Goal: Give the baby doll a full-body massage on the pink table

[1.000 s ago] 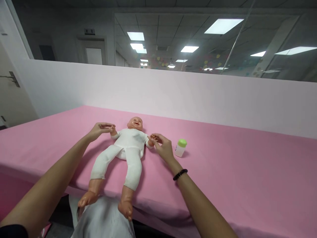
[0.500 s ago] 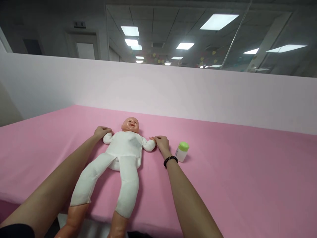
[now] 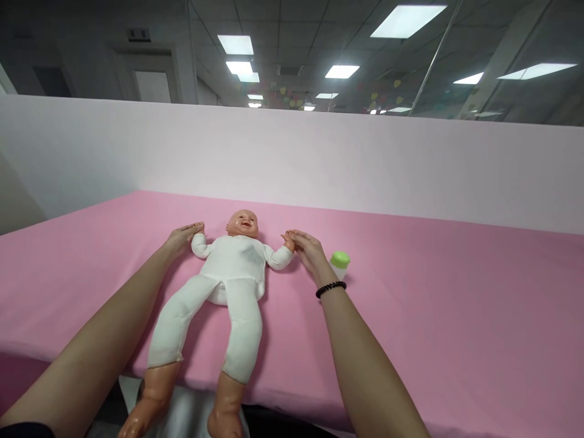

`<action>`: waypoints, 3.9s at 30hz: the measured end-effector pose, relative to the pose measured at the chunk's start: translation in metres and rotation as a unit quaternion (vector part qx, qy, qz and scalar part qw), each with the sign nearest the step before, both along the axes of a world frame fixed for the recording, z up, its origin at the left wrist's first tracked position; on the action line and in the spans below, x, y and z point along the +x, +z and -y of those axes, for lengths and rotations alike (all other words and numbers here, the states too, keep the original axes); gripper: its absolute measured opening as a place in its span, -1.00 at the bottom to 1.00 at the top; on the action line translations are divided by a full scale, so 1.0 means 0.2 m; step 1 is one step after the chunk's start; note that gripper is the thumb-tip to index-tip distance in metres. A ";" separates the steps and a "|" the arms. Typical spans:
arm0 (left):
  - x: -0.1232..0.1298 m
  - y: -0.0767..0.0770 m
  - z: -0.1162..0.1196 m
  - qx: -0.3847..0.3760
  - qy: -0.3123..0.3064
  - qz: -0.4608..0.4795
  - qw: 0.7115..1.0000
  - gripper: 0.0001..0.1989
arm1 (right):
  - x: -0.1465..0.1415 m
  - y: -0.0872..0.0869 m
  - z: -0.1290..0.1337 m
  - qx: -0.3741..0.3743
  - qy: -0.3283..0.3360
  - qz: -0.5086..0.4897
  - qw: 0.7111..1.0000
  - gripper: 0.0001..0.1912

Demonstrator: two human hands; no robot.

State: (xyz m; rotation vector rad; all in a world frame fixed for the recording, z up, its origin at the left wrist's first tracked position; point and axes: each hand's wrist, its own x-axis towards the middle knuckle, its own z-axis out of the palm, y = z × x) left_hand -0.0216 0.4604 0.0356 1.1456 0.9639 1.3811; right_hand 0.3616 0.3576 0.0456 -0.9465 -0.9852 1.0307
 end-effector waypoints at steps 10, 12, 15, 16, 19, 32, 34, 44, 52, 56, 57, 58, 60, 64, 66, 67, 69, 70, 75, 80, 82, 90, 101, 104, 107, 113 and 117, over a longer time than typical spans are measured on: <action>-0.10 0.08 0.11 0.018 -0.346 -0.129 0.929 -0.61 | 0.04 0.19 0.19 0.006 0.325 0.228 0.918 -0.78; -0.10 0.10 0.12 0.011 -0.431 -0.207 0.878 -0.63 | 0.00 0.20 0.19 -0.015 0.422 0.306 0.853 -0.74; -0.06 0.16 0.14 0.013 -0.490 -0.295 0.820 -0.63 | -0.09 0.22 0.19 -0.053 0.495 0.391 0.774 -0.67; -0.05 0.18 0.15 0.011 -0.498 -0.314 0.808 -0.64 | -0.12 0.22 0.19 -0.064 0.503 0.408 0.759 -0.66; 0.00 0.23 0.18 0.004 -0.513 -0.361 0.779 -0.66 | -0.18 0.22 0.19 -0.103 0.515 0.436 0.731 -0.70; -0.04 0.13 0.13 0.067 -0.217 -0.065 0.972 -0.58 | -0.07 0.21 0.18 0.020 0.334 0.226 0.915 -0.72; -0.01 0.09 0.09 0.079 -0.048 0.023 0.995 -0.50 | -0.06 0.17 0.14 0.043 0.184 0.122 0.974 -0.61; 0.07 -0.05 0.01 0.107 0.201 -0.264 0.937 -0.66 | -0.04 -0.08 -0.06 -0.007 -0.110 0.095 0.989 -0.42; 0.08 -0.04 0.02 0.056 0.125 -0.441 0.887 -0.64 | -0.06 -0.12 -0.06 -0.069 -0.068 0.280 0.955 -0.41; 0.07 -0.06 0.01 0.063 0.099 -0.424 0.898 -0.75 | -0.10 -0.10 -0.04 -0.153 -0.099 0.423 0.888 -0.46; 0.07 -0.06 0.00 0.057 0.100 -0.404 0.908 -0.76 | -0.10 -0.10 -0.04 -0.156 -0.099 0.406 0.895 -0.50; 0.06 -0.07 0.00 0.049 0.102 -0.378 0.919 -0.76 | -0.10 -0.10 -0.03 -0.151 -0.097 0.367 0.913 -0.54; 0.06 -0.07 -0.01 0.038 0.102 -0.323 0.940 -0.73 | -0.10 -0.10 -0.03 -0.116 -0.084 0.274 0.951 -0.64; 0.05 -0.04 -0.03 0.023 0.116 -0.177 0.977 -0.38 | -0.09 -0.07 -0.03 -0.048 -0.089 0.089 0.991 -0.65; 0.04 -0.01 -0.04 0.012 0.119 -0.055 0.991 -0.23 | -0.08 -0.04 -0.02 -0.022 -0.086 -0.016 0.996 -0.44; 0.03 0.01 -0.04 0.015 0.103 0.003 0.995 -0.24 | -0.07 -0.01 -0.02 -0.009 -0.071 -0.048 0.996 -0.39; 0.02 0.03 -0.03 0.042 0.033 0.065 0.996 -0.38 | -0.06 0.03 0.01 0.011 -0.014 -0.047 0.999 -0.42; 0.00 0.04 -0.02 0.057 -0.012 0.071 0.996 -0.46 | -0.05 0.06 0.03 0.017 0.025 -0.032 0.999 -0.46; -0.09 0.05 0.05 0.072 -0.165 -0.003 0.984 -0.56 | 0.02 0.13 0.13 0.008 0.245 0.092 0.965 -0.64; -0.16 0.14 0.12 0.034 -0.323 -0.206 0.923 -0.62 | 0.01 0.17 0.18 -0.010 0.431 0.248 0.868 -0.72; -0.13 0.21 0.16 0.044 -0.385 -0.339 0.857 -0.65 | -0.02 0.20 0.19 -0.016 0.468 0.330 0.819 -0.69; 0.11 0.33 0.27 -0.072 -0.398 -0.560 0.723 -0.66 | -0.20 0.21 0.19 -0.131 0.488 0.465 0.727 -0.60; -0.15 0.11 0.10 0.079 -0.232 -0.077 0.966 -0.57 | -0.03 0.23 0.20 0.039 0.345 0.221 0.912 -0.67; -0.11 0.05 0.04 0.088 -0.061 0.047 0.993 -0.44 | -0.05 0.17 0.15 0.059 0.183 0.099 0.976 -0.44; -0.02 0.03 0.01 0.073 0.056 0.053 0.994 -0.41 | -0.09 0.10 0.08 0.054 0.042 0.087 0.994 -0.34; 0.07 -0.02 0.01 0.136 0.129 -0.111 0.976 -0.69 | -0.11 0.00 0.00 0.020 -0.065 0.127 0.989 -0.60; 0.06 -0.05 0.04 0.090 0.098 -0.286 0.949 -0.62 | -0.10 -0.06 -0.02 -0.023 -0.068 0.195 0.978 -0.63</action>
